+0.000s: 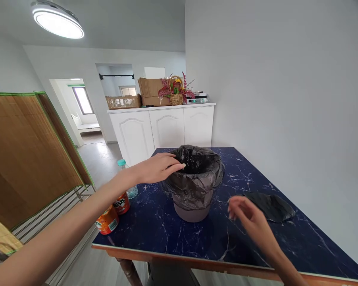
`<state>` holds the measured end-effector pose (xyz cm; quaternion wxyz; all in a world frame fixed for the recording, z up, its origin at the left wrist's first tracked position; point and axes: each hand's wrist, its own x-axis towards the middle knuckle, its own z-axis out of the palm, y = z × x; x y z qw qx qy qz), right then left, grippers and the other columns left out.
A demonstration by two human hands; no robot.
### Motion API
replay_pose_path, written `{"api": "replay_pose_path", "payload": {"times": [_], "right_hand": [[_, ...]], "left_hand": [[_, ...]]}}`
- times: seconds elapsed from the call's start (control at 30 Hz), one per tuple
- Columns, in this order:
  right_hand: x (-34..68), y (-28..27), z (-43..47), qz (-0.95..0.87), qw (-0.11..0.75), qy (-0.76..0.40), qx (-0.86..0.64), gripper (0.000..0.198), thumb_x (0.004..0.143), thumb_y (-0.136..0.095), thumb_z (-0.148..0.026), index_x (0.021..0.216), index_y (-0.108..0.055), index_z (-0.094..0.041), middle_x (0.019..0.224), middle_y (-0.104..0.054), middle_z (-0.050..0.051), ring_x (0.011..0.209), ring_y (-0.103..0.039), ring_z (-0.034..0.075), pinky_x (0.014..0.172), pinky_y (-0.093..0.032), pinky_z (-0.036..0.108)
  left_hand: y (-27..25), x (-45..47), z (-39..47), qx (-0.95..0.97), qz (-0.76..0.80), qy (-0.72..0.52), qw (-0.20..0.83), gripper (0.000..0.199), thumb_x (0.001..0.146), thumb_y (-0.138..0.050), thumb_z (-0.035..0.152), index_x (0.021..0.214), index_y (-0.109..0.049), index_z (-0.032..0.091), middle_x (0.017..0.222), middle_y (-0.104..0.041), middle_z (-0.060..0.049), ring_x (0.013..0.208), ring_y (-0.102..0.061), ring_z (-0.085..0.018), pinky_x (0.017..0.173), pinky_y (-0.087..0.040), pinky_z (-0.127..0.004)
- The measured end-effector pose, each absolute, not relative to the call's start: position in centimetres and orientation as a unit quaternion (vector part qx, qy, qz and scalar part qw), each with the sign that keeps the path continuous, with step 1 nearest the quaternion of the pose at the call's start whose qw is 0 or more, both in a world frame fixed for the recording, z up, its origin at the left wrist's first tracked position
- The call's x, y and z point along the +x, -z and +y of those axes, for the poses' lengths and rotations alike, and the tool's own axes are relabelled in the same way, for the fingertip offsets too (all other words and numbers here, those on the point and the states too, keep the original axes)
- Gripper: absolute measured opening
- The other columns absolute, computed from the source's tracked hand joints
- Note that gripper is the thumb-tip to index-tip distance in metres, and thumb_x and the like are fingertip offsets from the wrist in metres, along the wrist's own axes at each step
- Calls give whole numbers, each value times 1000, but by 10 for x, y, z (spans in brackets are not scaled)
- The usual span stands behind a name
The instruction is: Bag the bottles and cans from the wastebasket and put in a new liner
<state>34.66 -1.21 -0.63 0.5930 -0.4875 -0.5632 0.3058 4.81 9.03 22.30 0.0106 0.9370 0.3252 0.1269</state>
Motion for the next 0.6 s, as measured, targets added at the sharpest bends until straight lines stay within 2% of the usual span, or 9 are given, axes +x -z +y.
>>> {"api": "replay_pose_path", "payload": {"times": [0.1, 0.2, 0.27, 0.33, 0.4, 0.47, 0.53, 0.6], "right_hand": [[347, -57, 3, -569, 643, -142, -492, 33, 103, -61, -57, 111, -66, -26, 97, -73, 7, 88, -70, 24, 85, -56, 37], [342, -121, 35, -653, 583, -74, -478, 30, 103, -62, -51, 119, -71, -27, 120, -74, 10, 111, -68, 29, 100, -54, 45], [339, -148, 67, -674, 547, -133, -478, 43, 96, -72, -51, 133, -69, -29, 140, -69, 11, 129, -61, 34, 110, -50, 51], [338, -158, 99, -630, 523, -307, -485, 48, 92, -78, -54, 133, -71, -29, 151, -63, 9, 143, -53, 35, 121, -41, 55], [337, -153, 124, -612, 495, -386, -481, 48, 93, -73, -64, 121, -77, -25, 141, -71, 13, 136, -62, 36, 114, -49, 57], [336, -140, 138, -603, 479, -429, -471, 58, 96, -60, -74, 106, -80, -21, 120, -80, 17, 121, -72, 37, 102, -59, 56], [334, -124, 144, -596, 479, -453, -458, 70, 99, -44, -80, 98, -79, -20, 104, -82, 17, 111, -76, 36, 94, -63, 55], [331, -110, 144, -591, 493, -456, -448, 76, 101, -34, -82, 96, -79, -21, 99, -83, 16, 109, -78, 35, 94, -64, 54]], "left_hand": [[-215, 43, 87, 934, 326, -143, 32, 52, 111, -35, 57, 131, -72, 27, 145, -70, -7, 141, -59, -28, 121, -42, -45], [-205, 41, 90, 908, 366, -195, 53, 56, 111, -33, 59, 146, -62, 26, 160, -58, -8, 151, -50, -28, 127, -37, -46], [-196, 40, 94, 892, 388, -215, 87, 62, 111, -30, 62, 154, -54, 26, 165, -54, -8, 153, -48, -28, 127, -37, -45], [-188, 41, 98, 876, 405, -235, 119, 66, 110, -30, 65, 160, -48, 27, 166, -51, -9, 153, -49, -29, 127, -38, -45], [-179, 42, 101, 857, 419, -258, 154, 69, 108, -32, 69, 162, -43, 27, 169, -48, -9, 155, -46, -30, 127, -37, -45], [-171, 43, 103, 832, 430, -291, 198, 74, 106, -34, 72, 166, -35, 28, 174, -39, -9, 160, -38, -30, 129, -36, -44], [-162, 44, 104, 803, 438, -320, 248, 80, 104, -36, 75, 169, -24, 29, 179, -26, -9, 164, -30, -29, 130, -35, -44], [-154, 45, 105, 771, 456, -334, 294, 86, 102, -35, 79, 171, -13, 31, 181, -20, -9, 165, -26, -30, 128, -38, -44]]}}
